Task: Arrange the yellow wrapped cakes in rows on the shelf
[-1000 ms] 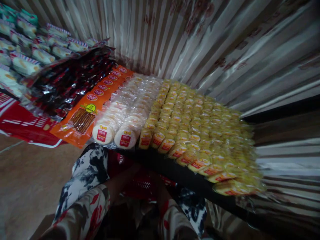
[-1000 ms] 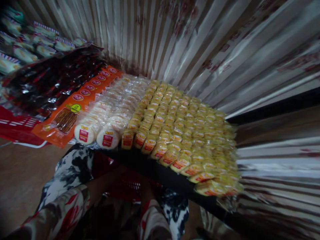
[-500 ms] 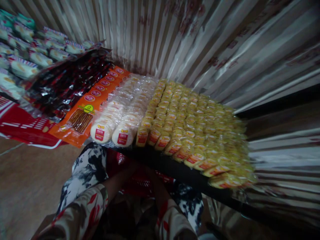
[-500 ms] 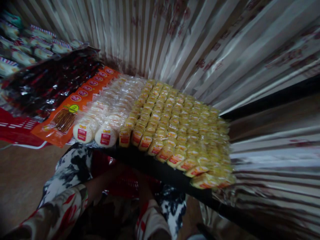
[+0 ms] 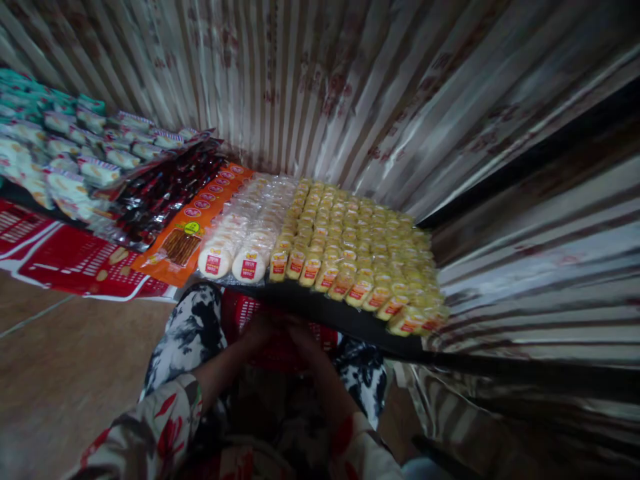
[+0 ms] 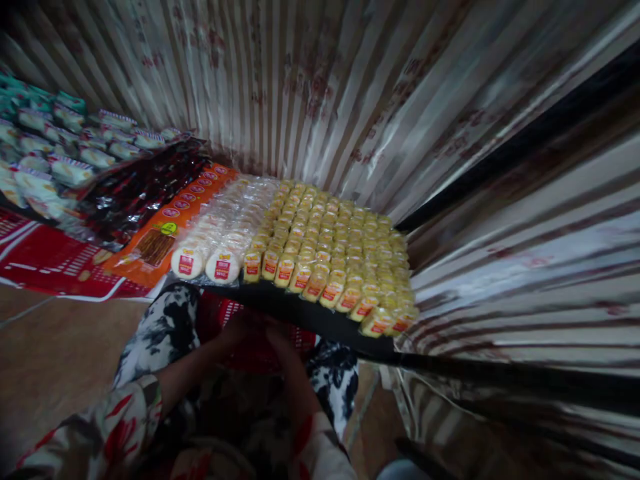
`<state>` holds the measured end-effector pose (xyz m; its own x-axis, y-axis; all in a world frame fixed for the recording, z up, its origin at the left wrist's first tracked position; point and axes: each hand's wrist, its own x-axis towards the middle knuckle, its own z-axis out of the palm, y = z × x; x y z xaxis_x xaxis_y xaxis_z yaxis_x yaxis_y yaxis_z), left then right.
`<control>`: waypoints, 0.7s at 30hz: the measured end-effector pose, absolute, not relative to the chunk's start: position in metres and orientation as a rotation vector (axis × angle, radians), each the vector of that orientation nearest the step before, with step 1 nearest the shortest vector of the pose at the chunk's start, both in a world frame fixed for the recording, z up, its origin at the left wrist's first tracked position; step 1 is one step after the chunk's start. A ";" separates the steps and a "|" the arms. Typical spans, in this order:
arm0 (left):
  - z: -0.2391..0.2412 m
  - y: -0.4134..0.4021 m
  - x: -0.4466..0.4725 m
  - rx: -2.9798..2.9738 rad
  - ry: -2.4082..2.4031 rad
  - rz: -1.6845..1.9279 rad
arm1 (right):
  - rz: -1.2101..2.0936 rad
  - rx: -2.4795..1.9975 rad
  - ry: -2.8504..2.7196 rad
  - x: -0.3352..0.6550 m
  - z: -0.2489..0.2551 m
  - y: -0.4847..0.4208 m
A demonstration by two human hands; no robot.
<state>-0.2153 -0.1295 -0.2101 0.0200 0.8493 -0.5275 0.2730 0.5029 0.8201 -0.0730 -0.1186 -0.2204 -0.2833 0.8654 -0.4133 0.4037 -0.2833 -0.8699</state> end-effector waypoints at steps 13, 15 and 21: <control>-0.151 -0.164 -0.236 0.720 1.316 0.866 | 1.745 -1.312 -1.506 -0.069 -0.153 -0.147; -0.143 -0.170 -0.238 0.666 1.296 0.889 | 1.772 -1.300 -1.452 -0.068 -0.149 -0.152; -0.114 -0.186 -0.238 0.506 1.181 0.954 | 1.743 -1.374 -1.302 -0.061 -0.140 -0.160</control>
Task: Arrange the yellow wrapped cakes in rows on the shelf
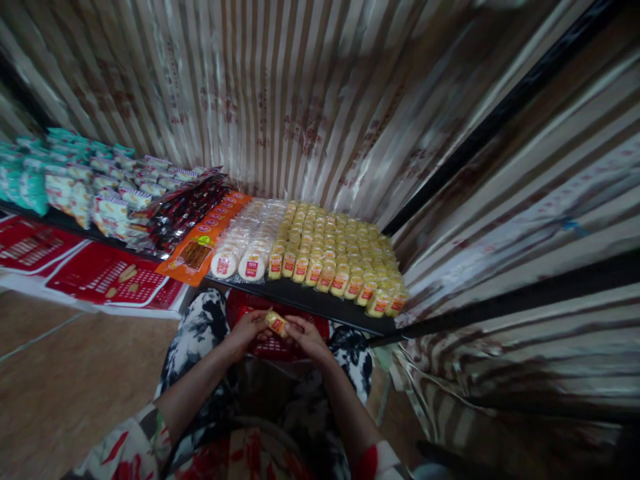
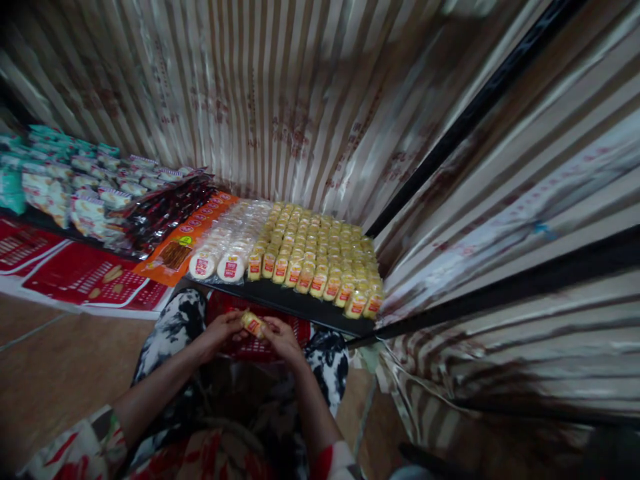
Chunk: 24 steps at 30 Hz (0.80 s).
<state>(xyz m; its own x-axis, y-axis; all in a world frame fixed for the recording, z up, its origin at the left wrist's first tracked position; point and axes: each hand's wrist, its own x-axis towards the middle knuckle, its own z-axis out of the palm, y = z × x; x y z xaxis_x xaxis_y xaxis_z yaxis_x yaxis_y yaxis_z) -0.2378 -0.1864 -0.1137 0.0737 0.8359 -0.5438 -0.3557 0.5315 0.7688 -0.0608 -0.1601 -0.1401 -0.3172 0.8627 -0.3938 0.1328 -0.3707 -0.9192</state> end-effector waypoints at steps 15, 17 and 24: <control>-0.109 -0.204 -0.224 0.208 0.989 1.176 | 1.600 -1.320 -1.114 -0.074 -0.108 -0.169; -0.118 -0.204 -0.222 0.256 0.996 1.141 | 1.531 -1.319 -1.077 -0.077 -0.108 -0.169; -0.117 -0.190 -0.230 0.946 1.662 1.111 | 1.220 -1.276 -1.258 -0.073 -0.093 -0.151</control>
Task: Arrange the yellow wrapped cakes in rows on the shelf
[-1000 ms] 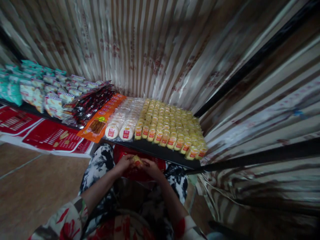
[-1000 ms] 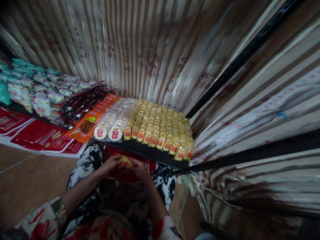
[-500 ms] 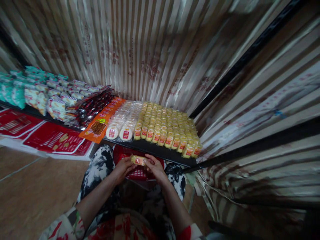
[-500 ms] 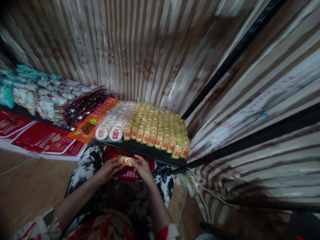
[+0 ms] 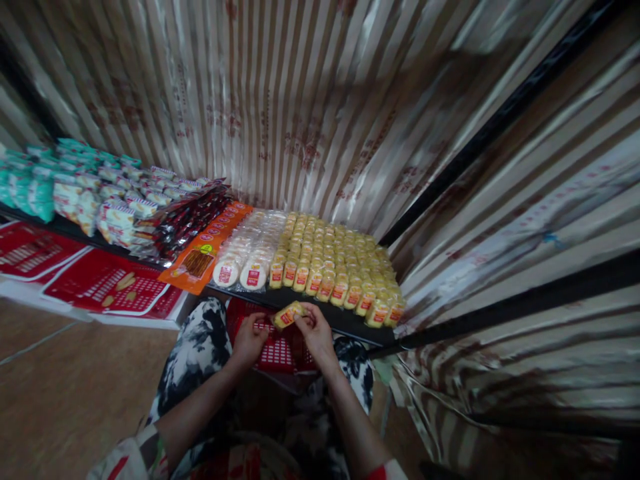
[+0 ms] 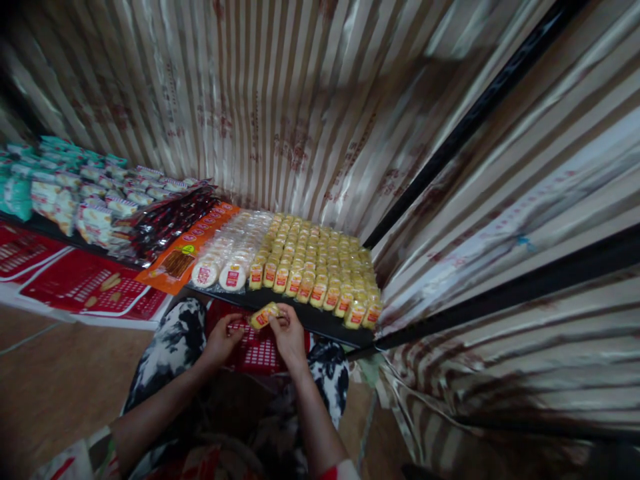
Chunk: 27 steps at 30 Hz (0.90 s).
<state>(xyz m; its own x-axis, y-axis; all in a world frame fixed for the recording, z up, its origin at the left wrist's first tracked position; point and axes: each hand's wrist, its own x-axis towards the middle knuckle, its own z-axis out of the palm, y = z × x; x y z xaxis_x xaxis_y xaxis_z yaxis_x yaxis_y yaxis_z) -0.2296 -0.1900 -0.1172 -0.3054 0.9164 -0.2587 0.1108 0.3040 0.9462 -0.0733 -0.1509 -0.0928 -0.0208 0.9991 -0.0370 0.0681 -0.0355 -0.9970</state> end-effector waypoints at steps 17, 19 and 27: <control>-0.097 -0.133 -0.217 1.796 1.761 1.222 | 0.435 -1.444 -1.854 -0.099 -0.055 -0.090; -0.101 -0.130 -0.216 1.806 1.764 1.219 | 0.404 -1.453 -1.861 -0.102 -0.058 -0.087; -0.105 -0.124 -0.220 1.878 1.762 1.220 | 0.274 -1.431 -1.769 -0.109 -0.084 -0.092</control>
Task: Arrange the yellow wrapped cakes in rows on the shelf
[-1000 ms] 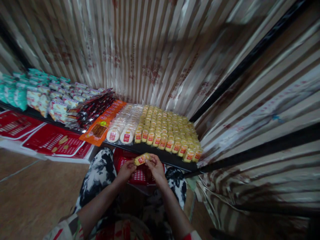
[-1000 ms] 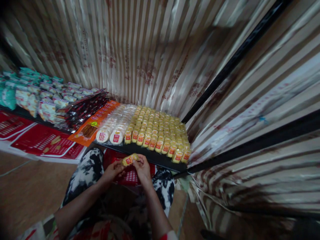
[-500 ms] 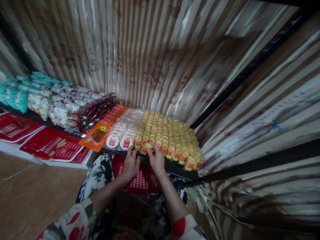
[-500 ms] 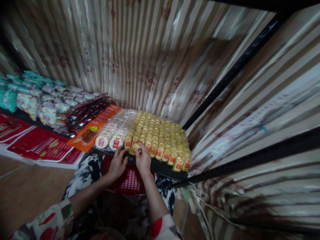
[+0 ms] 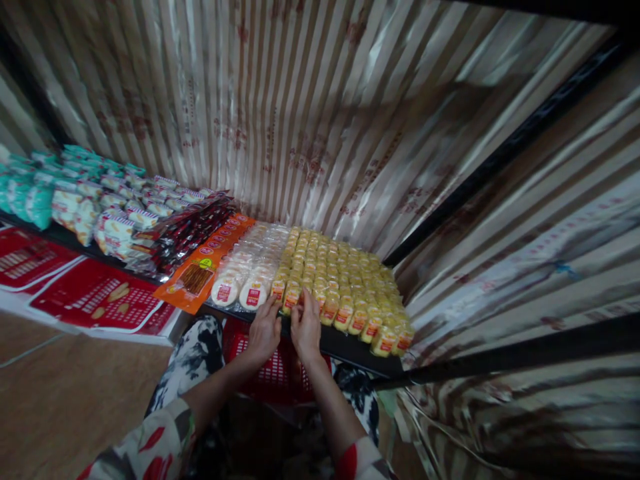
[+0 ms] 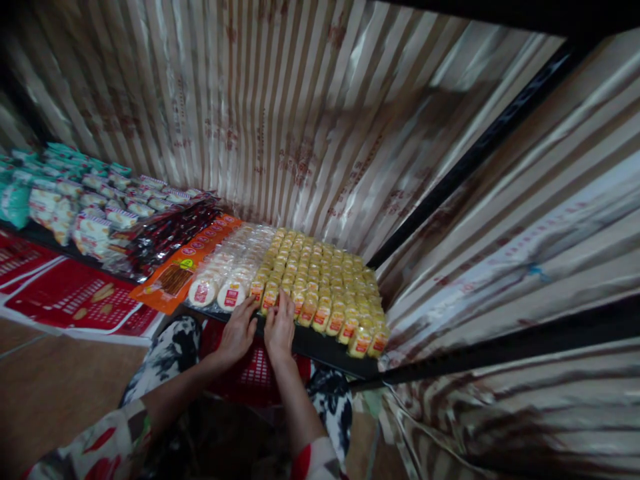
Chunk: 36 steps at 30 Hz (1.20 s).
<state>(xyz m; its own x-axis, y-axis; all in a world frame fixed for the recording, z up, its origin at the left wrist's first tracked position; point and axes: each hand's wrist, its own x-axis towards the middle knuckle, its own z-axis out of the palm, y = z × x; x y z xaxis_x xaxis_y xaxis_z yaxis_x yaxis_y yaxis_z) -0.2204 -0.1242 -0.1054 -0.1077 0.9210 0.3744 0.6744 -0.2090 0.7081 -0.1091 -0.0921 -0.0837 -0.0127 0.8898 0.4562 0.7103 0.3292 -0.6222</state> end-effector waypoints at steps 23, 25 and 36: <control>-0.103 -0.124 -0.222 1.878 1.776 1.161 | 0.275 -1.311 -1.883 -0.103 -0.123 -0.110; -0.100 -0.129 -0.223 1.888 1.782 1.150 | 0.273 -1.293 -1.853 -0.103 -0.119 -0.114; -0.142 -0.164 -0.225 2.002 1.510 0.517 | 0.568 -1.550 -2.092 -0.073 -0.158 -0.165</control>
